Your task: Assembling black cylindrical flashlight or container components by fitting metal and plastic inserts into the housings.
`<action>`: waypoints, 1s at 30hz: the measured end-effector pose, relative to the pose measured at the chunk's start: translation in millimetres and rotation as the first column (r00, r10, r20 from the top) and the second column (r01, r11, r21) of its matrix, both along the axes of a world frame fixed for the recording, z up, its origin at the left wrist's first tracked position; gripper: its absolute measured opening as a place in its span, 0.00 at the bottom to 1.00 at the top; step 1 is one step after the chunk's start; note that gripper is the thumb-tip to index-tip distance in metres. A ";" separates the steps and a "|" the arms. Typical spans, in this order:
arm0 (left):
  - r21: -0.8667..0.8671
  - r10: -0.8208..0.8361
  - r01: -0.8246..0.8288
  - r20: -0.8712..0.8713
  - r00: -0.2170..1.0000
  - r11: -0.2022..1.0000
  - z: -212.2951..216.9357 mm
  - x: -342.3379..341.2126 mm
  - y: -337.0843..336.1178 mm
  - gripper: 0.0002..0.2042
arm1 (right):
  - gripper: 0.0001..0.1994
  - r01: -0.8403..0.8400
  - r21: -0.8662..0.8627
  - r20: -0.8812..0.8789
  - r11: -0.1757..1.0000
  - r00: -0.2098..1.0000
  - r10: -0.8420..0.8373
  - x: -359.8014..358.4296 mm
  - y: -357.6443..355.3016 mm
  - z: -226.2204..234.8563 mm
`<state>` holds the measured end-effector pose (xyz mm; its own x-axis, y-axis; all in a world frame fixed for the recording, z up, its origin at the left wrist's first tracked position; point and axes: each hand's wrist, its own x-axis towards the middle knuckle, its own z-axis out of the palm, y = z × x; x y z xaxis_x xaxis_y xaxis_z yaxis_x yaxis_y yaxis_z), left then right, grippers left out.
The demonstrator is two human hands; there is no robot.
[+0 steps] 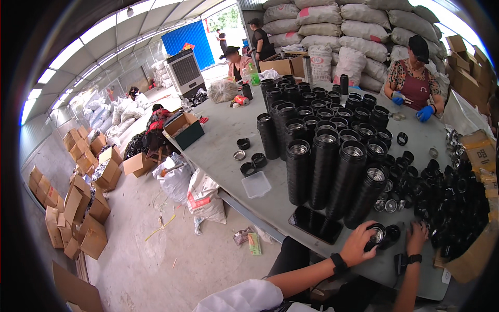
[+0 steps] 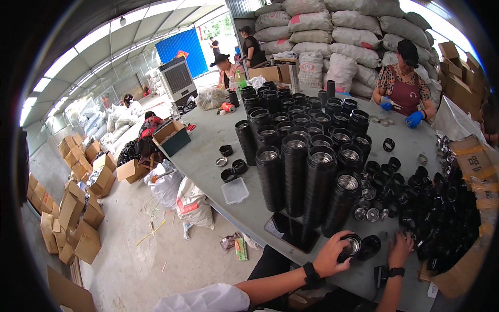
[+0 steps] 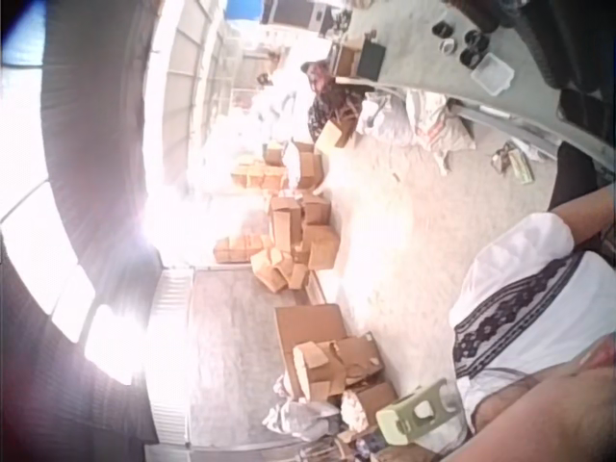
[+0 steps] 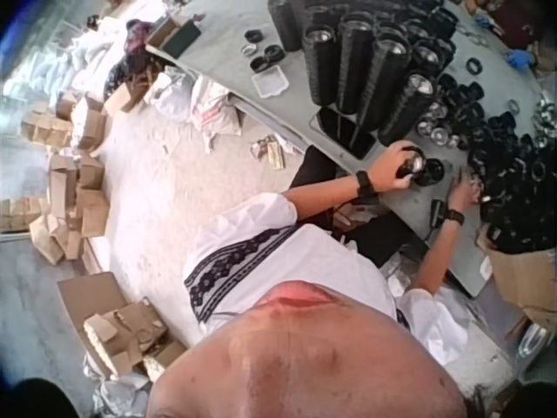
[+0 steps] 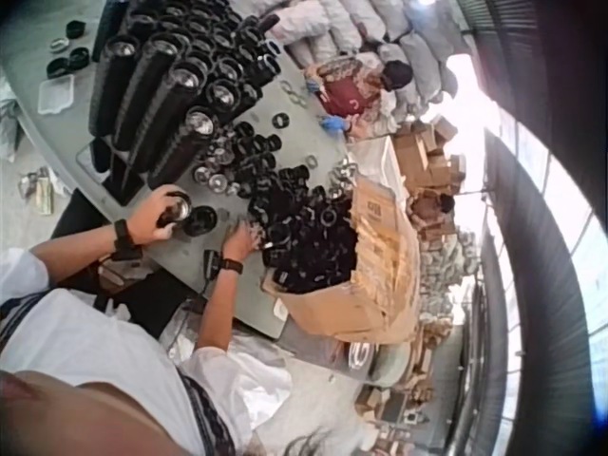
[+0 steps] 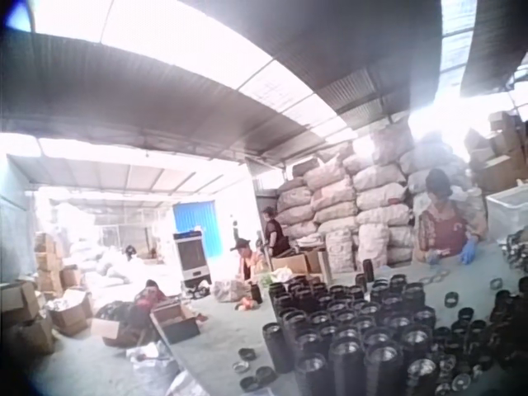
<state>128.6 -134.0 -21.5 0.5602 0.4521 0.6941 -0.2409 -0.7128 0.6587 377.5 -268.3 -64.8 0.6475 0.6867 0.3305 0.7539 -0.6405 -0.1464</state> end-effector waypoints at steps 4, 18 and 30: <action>0.010 0.014 -0.015 0.017 1.000 1.000 -1.9 0.7 -2.2 0.26 | 0.22 0.079 0.211 -0.034 0.974 0.997 -0.073 10.2 -5.7 -14.9; -0.025 0.020 -0.020 -0.012 1.000 0.999 -1.4 1.3 -3.5 0.25 | 0.20 0.321 0.356 -0.364 0.877 0.912 -0.186 15.7 -14.6 -11.6; -0.019 0.021 -0.022 -0.025 0.999 1.000 1.1 -1.3 -3.0 0.25 | 0.23 0.288 0.206 -0.115 0.935 0.956 -0.270 3.6 -9.2 -3.9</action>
<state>127.3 -137.1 -20.4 0.5673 0.4773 0.6711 -0.2090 -0.7047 0.6780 381.0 -277.5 -68.7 0.8342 0.3916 0.3882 0.5285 -0.7686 -0.3604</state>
